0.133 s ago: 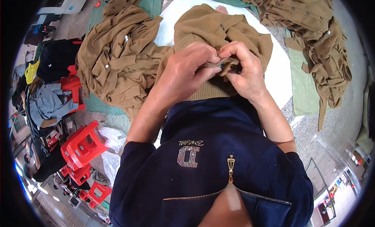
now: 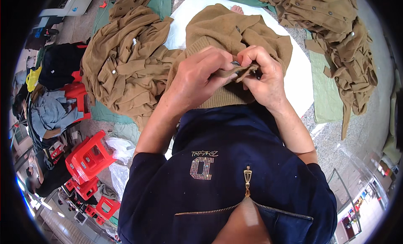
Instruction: Inspecting knitted cardigans and using nippers to trim loose threads in a factory environment.
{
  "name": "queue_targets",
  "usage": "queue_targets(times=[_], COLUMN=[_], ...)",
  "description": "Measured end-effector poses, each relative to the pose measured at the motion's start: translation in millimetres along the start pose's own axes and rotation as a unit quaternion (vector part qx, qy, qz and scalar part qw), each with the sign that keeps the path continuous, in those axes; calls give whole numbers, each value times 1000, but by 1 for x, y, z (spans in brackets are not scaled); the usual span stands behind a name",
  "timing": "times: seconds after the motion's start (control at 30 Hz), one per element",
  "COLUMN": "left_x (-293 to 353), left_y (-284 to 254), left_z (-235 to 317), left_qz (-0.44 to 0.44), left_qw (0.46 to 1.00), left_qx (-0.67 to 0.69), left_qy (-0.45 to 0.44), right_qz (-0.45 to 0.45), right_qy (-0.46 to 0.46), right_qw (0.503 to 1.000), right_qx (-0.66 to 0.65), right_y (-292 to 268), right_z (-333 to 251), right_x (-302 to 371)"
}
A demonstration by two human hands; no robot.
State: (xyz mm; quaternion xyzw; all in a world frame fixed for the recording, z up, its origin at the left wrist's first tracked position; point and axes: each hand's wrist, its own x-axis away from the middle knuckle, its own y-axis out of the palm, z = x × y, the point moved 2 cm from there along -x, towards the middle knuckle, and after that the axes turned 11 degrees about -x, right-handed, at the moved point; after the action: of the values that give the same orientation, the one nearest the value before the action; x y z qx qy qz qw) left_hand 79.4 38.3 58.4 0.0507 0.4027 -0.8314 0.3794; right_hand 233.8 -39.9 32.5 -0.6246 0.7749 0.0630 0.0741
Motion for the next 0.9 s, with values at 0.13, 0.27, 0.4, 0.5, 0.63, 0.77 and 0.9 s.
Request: queue_targets(times=[0.13, 0.27, 0.4, 0.5, 0.63, 0.77, 0.9], left_x=[-5, -4, 2, 9, 18, 28, 49], left_y=[3, 8, 10, 11, 2, -11, -23], left_z=[-2, -1, -5, -11, -50, -92, -135], left_qz=[29, 68, 103, 27, 38, 76, 40], left_qw=[992, 979, 965, 989, 992, 968, 954], left_qx=[-52, -103, -185, -124, -74, 31, -37], left_qy=[109, 162, 154, 79, -92, -238, -296], right_qz=[21, 87, 53, -128, -106, 123, 212], right_qy=[-1, -20, 3, 31, 306, 226, 227], right_qw=[999, 995, 999, 985, 945, 952, 947], right_qx=[-41, -42, -4, 114, -41, 165, -87], right_y=[-3, 2, 21, 4, -72, -264, -464], right_z=[0, 3, 7, 3, -6, -58, -195], right_x=[-1, 6, 8, 7, -8, -51, -101])
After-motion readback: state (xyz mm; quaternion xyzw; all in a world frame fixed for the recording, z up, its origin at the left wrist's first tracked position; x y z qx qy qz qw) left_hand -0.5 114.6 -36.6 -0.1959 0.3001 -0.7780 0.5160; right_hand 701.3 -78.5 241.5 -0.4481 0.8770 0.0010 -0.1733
